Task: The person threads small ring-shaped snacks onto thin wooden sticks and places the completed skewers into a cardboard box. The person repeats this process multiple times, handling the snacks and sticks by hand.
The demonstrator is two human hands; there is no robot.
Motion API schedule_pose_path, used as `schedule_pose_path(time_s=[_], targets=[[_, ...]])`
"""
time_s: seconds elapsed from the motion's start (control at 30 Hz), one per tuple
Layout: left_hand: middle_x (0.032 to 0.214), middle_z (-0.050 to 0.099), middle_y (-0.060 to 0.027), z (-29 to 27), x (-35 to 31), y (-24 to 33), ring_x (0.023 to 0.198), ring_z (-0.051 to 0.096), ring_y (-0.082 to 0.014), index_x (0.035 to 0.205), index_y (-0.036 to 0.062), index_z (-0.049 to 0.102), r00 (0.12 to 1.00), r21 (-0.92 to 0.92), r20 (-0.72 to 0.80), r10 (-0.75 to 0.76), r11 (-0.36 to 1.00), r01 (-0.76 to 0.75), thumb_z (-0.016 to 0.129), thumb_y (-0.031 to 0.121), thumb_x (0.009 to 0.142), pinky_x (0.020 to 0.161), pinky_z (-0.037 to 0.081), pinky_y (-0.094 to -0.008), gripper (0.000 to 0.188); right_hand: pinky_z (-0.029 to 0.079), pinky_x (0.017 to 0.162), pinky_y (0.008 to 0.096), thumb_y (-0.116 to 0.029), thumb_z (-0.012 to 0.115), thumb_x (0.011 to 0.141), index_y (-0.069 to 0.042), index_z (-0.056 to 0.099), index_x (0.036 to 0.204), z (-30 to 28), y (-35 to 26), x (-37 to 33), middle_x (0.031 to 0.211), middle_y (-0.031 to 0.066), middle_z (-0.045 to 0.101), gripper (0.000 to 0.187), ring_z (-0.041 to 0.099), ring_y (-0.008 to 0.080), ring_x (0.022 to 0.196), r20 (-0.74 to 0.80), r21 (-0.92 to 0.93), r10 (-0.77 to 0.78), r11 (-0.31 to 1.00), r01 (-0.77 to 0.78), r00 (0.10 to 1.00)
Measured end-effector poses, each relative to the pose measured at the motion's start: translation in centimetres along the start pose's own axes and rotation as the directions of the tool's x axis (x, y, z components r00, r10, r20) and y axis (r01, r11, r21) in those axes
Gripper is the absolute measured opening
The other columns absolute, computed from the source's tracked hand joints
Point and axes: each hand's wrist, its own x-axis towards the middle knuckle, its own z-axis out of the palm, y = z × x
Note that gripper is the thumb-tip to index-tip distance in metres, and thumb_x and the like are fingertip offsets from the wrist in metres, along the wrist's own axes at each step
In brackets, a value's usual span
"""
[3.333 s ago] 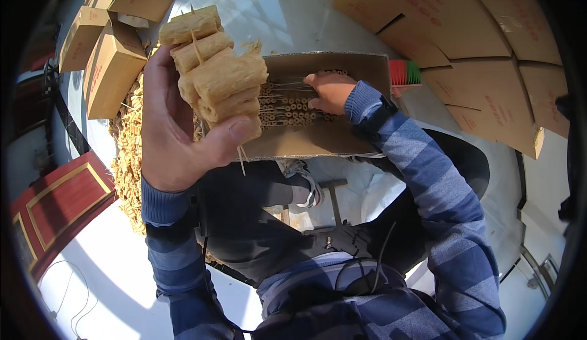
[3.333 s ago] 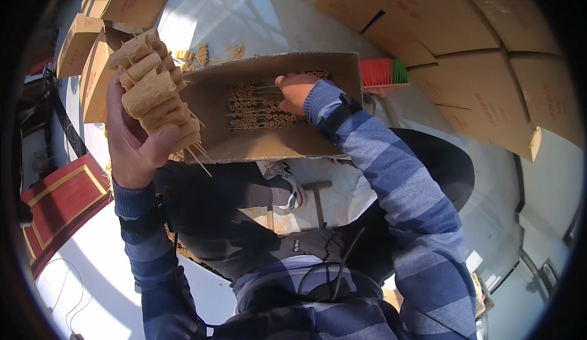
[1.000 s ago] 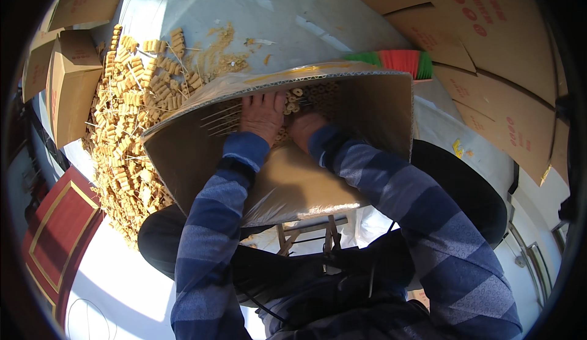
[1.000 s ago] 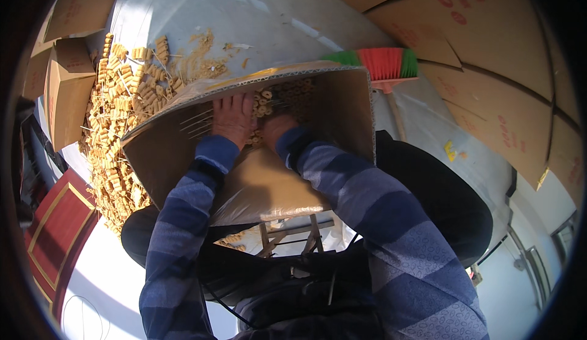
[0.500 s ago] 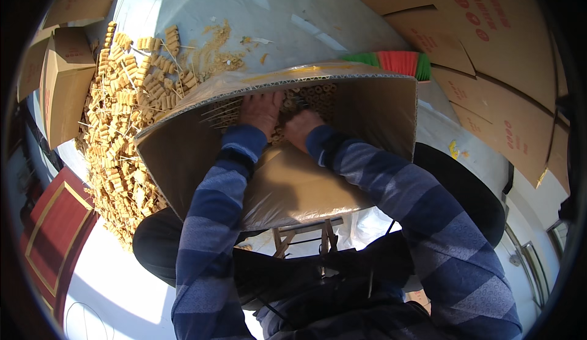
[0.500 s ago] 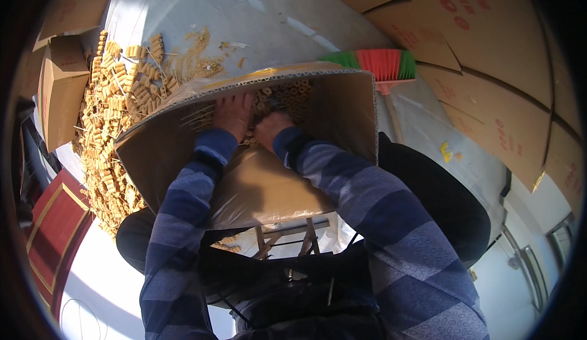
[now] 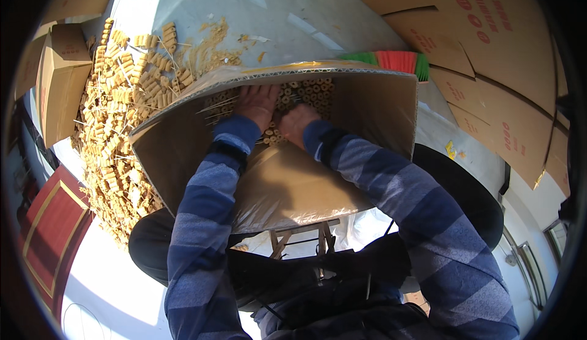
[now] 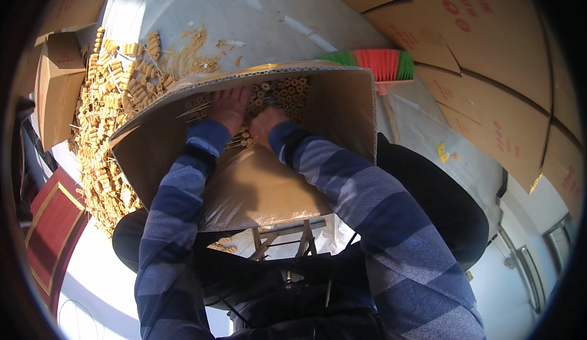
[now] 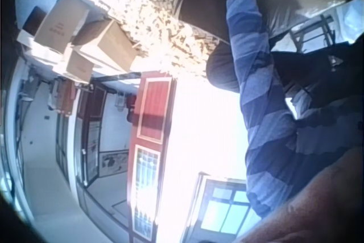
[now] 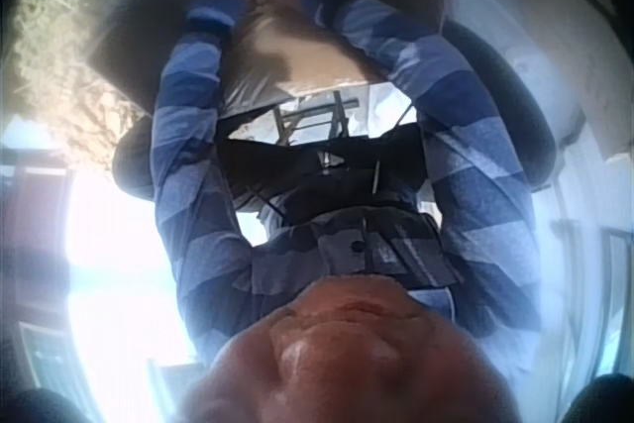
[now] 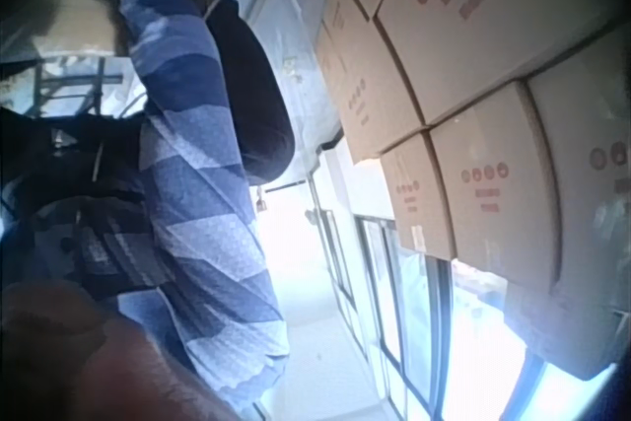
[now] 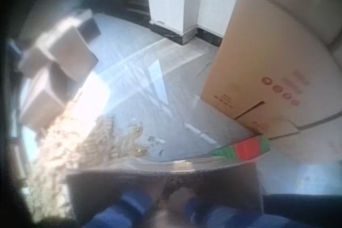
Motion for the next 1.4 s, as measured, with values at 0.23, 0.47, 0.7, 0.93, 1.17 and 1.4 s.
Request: schedule_pose_path(time_s=[0.23, 0.47, 0.7, 0.93, 1.17, 1.4], targets=[[0.155, 0.036, -0.0198, -2.5, 0.5, 0.5, 0.147, 0.029, -0.0368, 0.151, 0.0066, 0.034, 0.984, -0.054, 0.174, -0.032, 0.998, 0.042, 0.056, 0.006, 0.087, 0.121, 0.021, -0.0511, 0.067, 0.054, 0.072, 0.037, -0.016, 0.061, 0.085, -0.014, 0.074, 0.092, 2.2, 0.5, 0.5, 0.092, 0.0074, 0.075, 0.015, 0.073, 0.0243, 0.087, -0.163, -0.011, 0.018, 1.0, -0.02, 0.986], [0.153, 0.039, -0.0217, -1.3, 0.9, -0.9, 0.144, 0.036, -0.04, 0.154, 0.0126, 0.031, 0.983, -0.128, 0.178, -0.045, 0.989, 0.068, 0.056, 0.008, 0.086, 0.12, 0.027, -0.049, 0.073, 0.055, 0.072, 0.0414, -0.016, 0.062, 0.083, -0.014, 0.075, 0.08, 2.7, 0.4, 1.2, 0.083, 0.0076, 0.075, 0.014, 0.073, 0.0275, 0.082, -0.292, -0.053, 0.042, 0.997, -0.06, 0.956], [0.154, 0.04, -0.02, 0.8, 0.5, -0.5, 0.144, 0.036, -0.0378, 0.149, 0.0124, 0.04, 1.0, -0.107, 0.012, -0.01, 0.994, 0.011, 0.039, 0.016, 0.1, 0.12, 0.03, -0.0462, 0.048, 0.056, 0.071, 0.0477, -0.013, 0.056, 0.085, -0.008, 0.075, 0.08, 1.7, -0.4, 1.6, 0.079, 0.0171, 0.072, 0.02, 0.071, 0.0318, 0.08, -0.484, -0.297, 0.358, 0.791, -0.535, 0.798], [0.15, 0.044, -0.0192, 0.3, 0.9, -0.6, 0.141, 0.039, -0.038, 0.143, 0.0075, 0.047, 0.995, -0.135, -0.093, -0.019, 0.991, 0.006, 0.041, 0.015, 0.1, 0.118, 0.031, -0.0478, 0.044, 0.055, 0.07, 0.0477, -0.016, 0.05, 0.094, -0.004, 0.072, 0.094, 2.6, 3.8, 1.8, 0.084, 0.0183, 0.069, 0.025, 0.068, 0.0321, 0.078, -0.818, -0.044, 0.236, 0.883, -0.467, 0.524], [0.142, 0.05, -0.0158, -0.2, -2.1, 0.9, 0.136, 0.045, -0.0342, 0.139, 0.008, 0.052, 0.989, 0.165, -0.134, 0.054, 0.986, -0.032, 0.051, 0.011, 0.093, 0.114, 0.035, -0.0488, 0.046, 0.056, 0.077, 0.0535, -0.014, 0.048, 0.095, 0.001, 0.07, 0.105, 5.0, 4.6, 4.3, 0.097, 0.0245, 0.071, 0.028, 0.069, 0.0368, 0.091, -0.523, -0.026, 0.435, 0.852, -0.523, 0.733], [0.151, 0.041, -0.0156, 1.1, -1.8, -0.7, 0.142, 0.036, -0.0353, 0.146, 0.005, 0.045, 0.997, 0.056, 0.028, -0.066, 0.996, 0.064, 0.048, 0.007, 0.092, 0.116, 0.032, -0.0491, 0.054, 0.056, 0.086, 0.0474, -0.02, 0.051, 0.096, 0.001, 0.07, 0.112, 3.1, 4.1, 2.9, 0.106, 0.0207, 0.07, 0.032, 0.068, 0.0352, 0.094, -0.392, -0.137, 0.491, 0.805, -0.577, 0.778]])
